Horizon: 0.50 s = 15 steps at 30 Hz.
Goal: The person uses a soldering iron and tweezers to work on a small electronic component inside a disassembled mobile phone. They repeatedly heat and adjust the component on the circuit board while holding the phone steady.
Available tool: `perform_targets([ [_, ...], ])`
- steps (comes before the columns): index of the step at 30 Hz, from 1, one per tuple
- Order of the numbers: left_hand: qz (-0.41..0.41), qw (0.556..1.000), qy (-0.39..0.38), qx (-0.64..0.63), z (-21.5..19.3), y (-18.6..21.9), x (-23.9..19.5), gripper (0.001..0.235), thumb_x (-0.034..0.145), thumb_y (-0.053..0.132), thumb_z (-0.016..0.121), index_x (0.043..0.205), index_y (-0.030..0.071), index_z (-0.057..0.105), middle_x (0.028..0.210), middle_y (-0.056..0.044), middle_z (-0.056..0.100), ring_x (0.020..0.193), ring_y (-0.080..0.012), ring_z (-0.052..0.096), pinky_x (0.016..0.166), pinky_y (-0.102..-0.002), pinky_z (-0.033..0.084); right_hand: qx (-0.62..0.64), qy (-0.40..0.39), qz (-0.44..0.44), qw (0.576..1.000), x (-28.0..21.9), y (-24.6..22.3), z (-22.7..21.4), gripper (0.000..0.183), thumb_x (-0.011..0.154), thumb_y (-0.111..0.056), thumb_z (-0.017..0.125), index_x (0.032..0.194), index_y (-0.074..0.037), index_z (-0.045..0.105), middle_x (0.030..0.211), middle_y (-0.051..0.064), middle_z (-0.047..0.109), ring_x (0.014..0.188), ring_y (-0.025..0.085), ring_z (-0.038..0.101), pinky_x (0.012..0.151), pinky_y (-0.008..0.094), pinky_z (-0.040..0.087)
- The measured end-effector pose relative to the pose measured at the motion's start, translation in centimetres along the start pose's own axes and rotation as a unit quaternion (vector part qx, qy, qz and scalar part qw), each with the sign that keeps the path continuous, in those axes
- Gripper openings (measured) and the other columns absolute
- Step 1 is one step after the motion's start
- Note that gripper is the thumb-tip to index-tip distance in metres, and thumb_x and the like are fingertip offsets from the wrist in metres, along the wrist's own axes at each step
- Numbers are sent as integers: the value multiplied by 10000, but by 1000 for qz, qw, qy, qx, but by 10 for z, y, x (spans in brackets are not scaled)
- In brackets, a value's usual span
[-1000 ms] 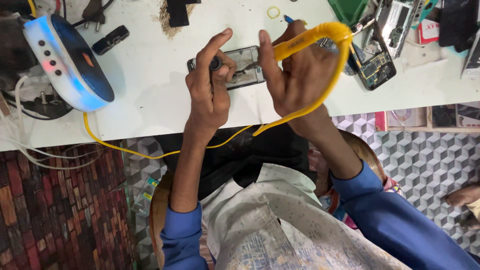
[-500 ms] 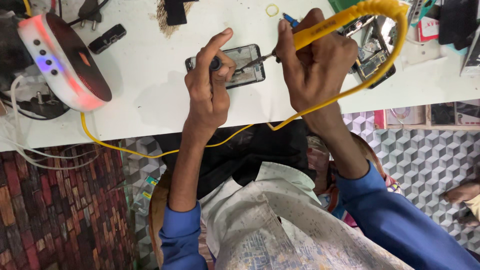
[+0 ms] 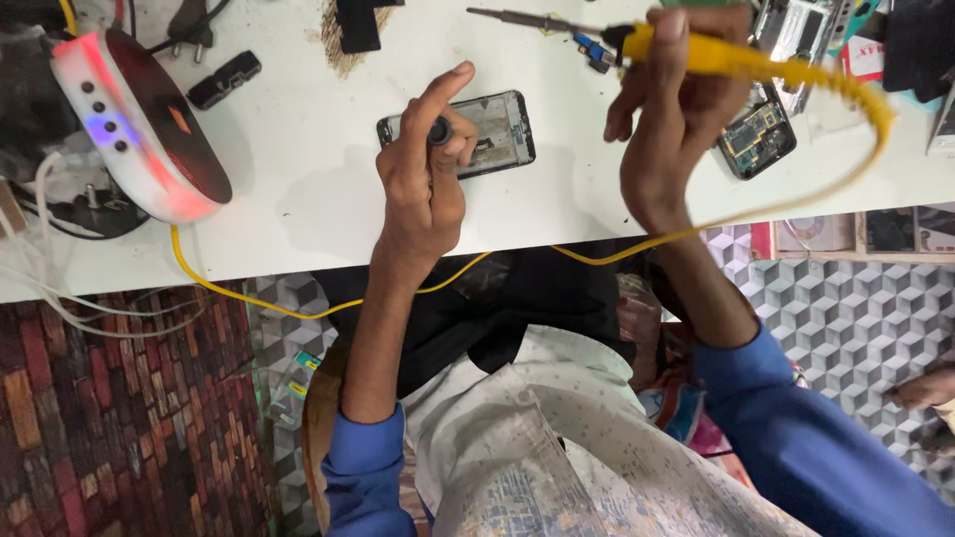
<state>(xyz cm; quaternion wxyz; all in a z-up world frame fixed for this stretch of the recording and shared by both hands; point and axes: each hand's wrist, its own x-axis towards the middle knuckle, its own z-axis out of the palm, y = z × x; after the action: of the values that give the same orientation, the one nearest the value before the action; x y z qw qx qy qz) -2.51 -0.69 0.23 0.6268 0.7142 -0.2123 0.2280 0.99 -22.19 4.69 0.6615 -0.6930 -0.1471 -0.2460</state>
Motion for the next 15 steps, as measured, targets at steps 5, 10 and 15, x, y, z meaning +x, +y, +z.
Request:
perform_targets([
  [5, 11, 1000, -1, 13, -2, 7, 3, 354, 1224, 249, 398, 1525, 85, 487, 786, -60, 595, 665, -118, 546, 883, -285, 518, 71, -54, 51, 995, 21, 47, -8, 269, 1204, -295, 573, 1233, -29, 555, 786, 93, 566, 437, 146, 527, 380, 291, 398],
  [10, 9, 1000, -2, 15, -3, 16, 5, 339, 1209, 168, 399, 1516, 56, 488, 799, -75, 606, 687, -135, 565, 888, -297, 516, 142, -114, 97, 979, 34, 70, 18, 286, 1159, -238, 603, 1357, -59, 502, 1047, 139, 632, 511, 156, 585, 399, 265, 412],
  [15, 16, 1000, 3, 12, -3, 16, 7, 333, 1188, 123, 424, 1506, 46, 485, 861, -82, 613, 710, -145, 570, 831, -288, 518, 102, -167, 95, 976, 50, 87, 51, 322, 1170, -194, 626, 1437, -66, 499, 1151, 120, 651, 578, 144, 632, 516, 251, 457],
])
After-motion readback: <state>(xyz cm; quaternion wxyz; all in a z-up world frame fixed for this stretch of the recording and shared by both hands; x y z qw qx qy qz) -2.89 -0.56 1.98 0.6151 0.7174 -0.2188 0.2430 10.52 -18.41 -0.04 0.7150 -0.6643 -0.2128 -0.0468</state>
